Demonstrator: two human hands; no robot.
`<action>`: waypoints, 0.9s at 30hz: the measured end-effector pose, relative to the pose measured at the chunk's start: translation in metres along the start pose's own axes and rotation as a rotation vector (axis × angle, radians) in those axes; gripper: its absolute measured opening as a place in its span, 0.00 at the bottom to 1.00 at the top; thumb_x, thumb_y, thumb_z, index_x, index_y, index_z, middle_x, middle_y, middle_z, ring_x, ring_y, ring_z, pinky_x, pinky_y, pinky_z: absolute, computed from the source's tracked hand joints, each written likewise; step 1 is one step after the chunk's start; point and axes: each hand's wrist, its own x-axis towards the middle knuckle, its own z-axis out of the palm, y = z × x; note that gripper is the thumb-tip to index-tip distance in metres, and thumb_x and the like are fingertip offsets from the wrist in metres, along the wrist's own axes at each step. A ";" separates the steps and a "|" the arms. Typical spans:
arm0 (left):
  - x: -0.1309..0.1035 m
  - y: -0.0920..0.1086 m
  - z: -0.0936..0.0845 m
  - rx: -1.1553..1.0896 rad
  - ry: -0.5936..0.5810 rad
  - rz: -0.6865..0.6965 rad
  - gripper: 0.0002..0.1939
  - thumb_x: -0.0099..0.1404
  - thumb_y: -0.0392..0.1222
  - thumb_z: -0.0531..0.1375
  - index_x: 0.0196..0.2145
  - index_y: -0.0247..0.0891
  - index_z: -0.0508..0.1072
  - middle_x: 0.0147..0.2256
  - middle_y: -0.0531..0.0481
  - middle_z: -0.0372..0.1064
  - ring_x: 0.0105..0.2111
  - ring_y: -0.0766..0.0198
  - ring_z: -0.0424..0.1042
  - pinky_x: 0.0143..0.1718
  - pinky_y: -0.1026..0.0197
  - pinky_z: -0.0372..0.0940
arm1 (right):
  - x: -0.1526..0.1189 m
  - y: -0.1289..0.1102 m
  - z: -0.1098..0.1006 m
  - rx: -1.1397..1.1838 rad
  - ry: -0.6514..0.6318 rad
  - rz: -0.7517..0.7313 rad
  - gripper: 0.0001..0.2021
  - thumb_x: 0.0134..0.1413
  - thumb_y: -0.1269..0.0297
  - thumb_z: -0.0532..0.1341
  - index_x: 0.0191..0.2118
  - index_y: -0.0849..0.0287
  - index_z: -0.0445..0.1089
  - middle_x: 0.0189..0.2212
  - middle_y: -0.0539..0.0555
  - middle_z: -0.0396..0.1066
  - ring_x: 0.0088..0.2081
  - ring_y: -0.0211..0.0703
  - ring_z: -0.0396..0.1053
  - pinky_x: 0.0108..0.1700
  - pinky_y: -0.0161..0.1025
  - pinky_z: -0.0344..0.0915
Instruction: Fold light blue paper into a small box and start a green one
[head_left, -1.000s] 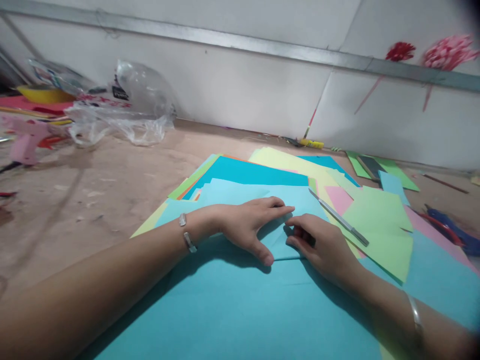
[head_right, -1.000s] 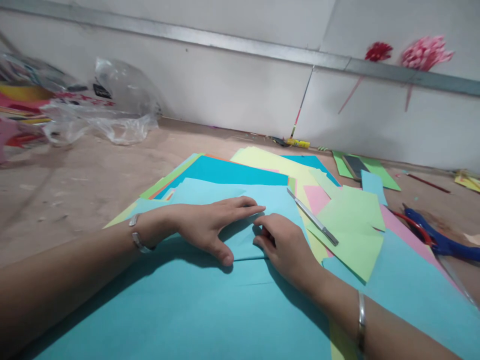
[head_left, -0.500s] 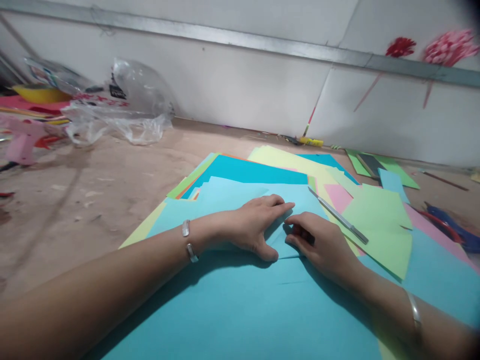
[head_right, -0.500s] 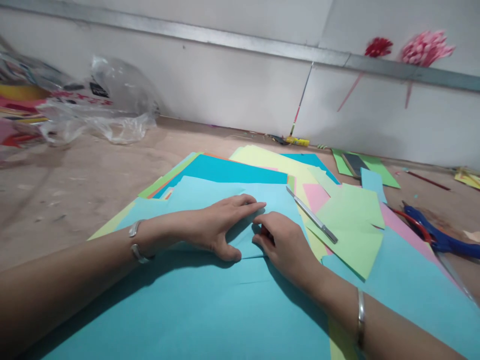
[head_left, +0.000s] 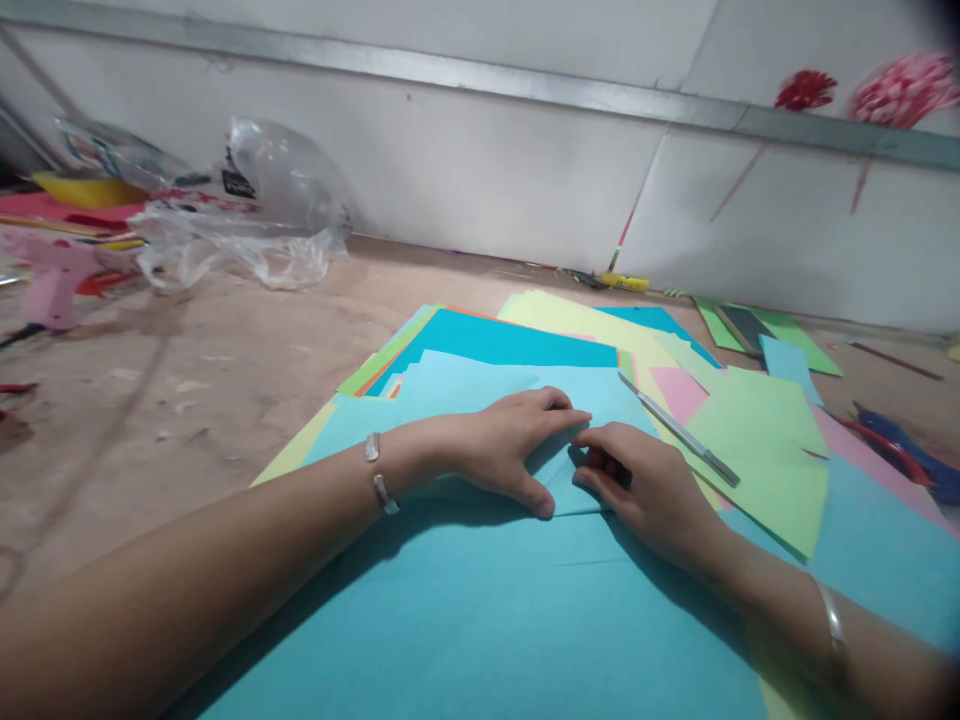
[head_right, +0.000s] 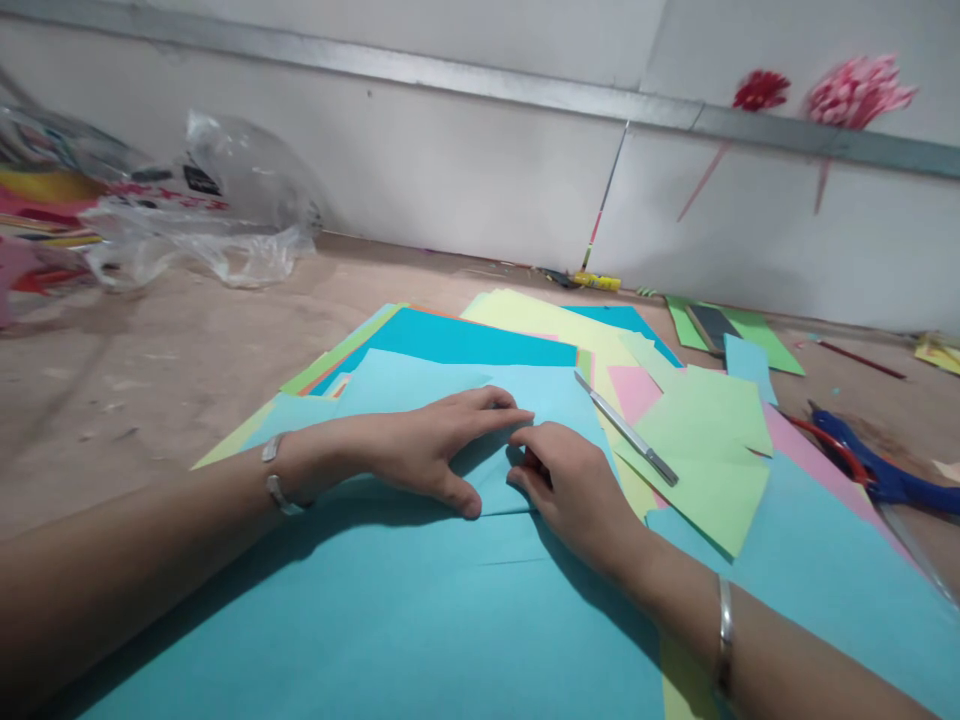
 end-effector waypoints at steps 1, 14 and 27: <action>0.000 0.000 0.000 -0.008 -0.021 0.009 0.51 0.51 0.51 0.71 0.66 0.36 0.53 0.61 0.36 0.51 0.62 0.45 0.52 0.62 0.47 0.53 | 0.000 0.000 0.000 -0.001 -0.001 0.000 0.07 0.53 0.75 0.63 0.38 0.60 0.69 0.26 0.48 0.67 0.27 0.37 0.63 0.31 0.34 0.60; 0.000 0.003 0.001 -0.011 0.030 -0.003 0.42 0.54 0.52 0.70 0.60 0.36 0.59 0.59 0.36 0.54 0.61 0.46 0.54 0.61 0.46 0.53 | 0.000 -0.002 -0.001 -0.002 -0.018 0.017 0.04 0.54 0.72 0.60 0.37 0.58 0.69 0.26 0.49 0.66 0.26 0.38 0.63 0.30 0.34 0.60; -0.001 0.013 -0.001 -0.128 0.021 -0.066 0.13 0.51 0.39 0.73 0.34 0.42 0.78 0.55 0.47 0.54 0.57 0.51 0.59 0.58 0.50 0.56 | -0.002 0.002 0.000 -0.082 -0.023 0.146 0.13 0.52 0.65 0.66 0.24 0.57 0.60 0.20 0.45 0.59 0.23 0.35 0.55 0.27 0.33 0.50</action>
